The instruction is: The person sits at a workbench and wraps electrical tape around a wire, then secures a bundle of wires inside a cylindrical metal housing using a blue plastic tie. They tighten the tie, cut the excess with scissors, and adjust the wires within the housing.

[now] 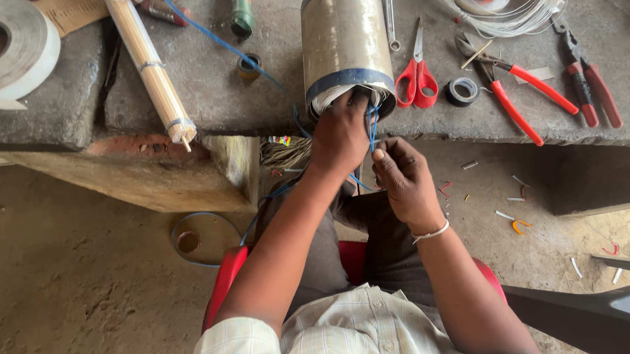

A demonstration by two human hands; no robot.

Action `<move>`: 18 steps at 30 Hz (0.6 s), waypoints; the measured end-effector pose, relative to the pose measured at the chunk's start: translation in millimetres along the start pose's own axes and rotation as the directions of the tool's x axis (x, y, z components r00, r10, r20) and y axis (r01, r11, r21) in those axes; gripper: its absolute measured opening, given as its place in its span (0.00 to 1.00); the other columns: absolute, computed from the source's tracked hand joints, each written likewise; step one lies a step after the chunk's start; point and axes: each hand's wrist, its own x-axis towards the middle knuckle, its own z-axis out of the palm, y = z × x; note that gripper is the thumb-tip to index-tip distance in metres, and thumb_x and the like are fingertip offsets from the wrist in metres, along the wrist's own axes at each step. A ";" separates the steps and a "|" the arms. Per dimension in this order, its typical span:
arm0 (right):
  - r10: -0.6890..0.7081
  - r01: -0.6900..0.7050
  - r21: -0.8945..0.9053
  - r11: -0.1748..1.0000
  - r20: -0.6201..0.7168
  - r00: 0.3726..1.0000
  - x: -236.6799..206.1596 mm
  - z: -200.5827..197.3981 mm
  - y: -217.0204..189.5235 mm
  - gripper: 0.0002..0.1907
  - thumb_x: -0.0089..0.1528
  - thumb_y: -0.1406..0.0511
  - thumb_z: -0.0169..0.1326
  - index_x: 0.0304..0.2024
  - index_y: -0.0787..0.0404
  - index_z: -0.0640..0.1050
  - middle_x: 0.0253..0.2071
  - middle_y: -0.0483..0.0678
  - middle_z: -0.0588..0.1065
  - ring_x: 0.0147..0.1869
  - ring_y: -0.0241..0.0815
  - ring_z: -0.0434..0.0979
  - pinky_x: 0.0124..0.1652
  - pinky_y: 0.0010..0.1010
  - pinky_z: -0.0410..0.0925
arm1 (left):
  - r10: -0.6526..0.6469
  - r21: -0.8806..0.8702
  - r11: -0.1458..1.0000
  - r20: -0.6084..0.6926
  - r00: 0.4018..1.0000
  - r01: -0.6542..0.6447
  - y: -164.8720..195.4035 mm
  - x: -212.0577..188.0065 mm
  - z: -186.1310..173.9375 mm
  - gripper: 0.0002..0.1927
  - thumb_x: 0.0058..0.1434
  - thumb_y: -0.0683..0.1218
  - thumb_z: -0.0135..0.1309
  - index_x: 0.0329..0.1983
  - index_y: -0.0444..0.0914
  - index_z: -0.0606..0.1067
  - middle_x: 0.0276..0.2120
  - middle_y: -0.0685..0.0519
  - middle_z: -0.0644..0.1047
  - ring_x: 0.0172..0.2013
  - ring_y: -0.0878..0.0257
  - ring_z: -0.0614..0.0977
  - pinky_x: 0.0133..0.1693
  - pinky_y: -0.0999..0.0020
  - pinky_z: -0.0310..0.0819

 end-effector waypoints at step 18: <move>0.060 -0.046 0.170 0.984 -0.081 0.995 -8.2 -6.9 11.7 0.08 0.70 0.63 0.53 0.44 0.62 0.72 0.26 0.39 0.65 0.26 0.27 0.58 0.26 0.20 0.53 | 0.020 -0.182 0.983 -0.095 0.995 -0.038 20.8 12.3 -21.1 0.21 0.73 0.53 0.48 0.31 0.33 0.75 0.27 0.38 0.78 0.31 0.39 0.81 0.34 0.48 0.74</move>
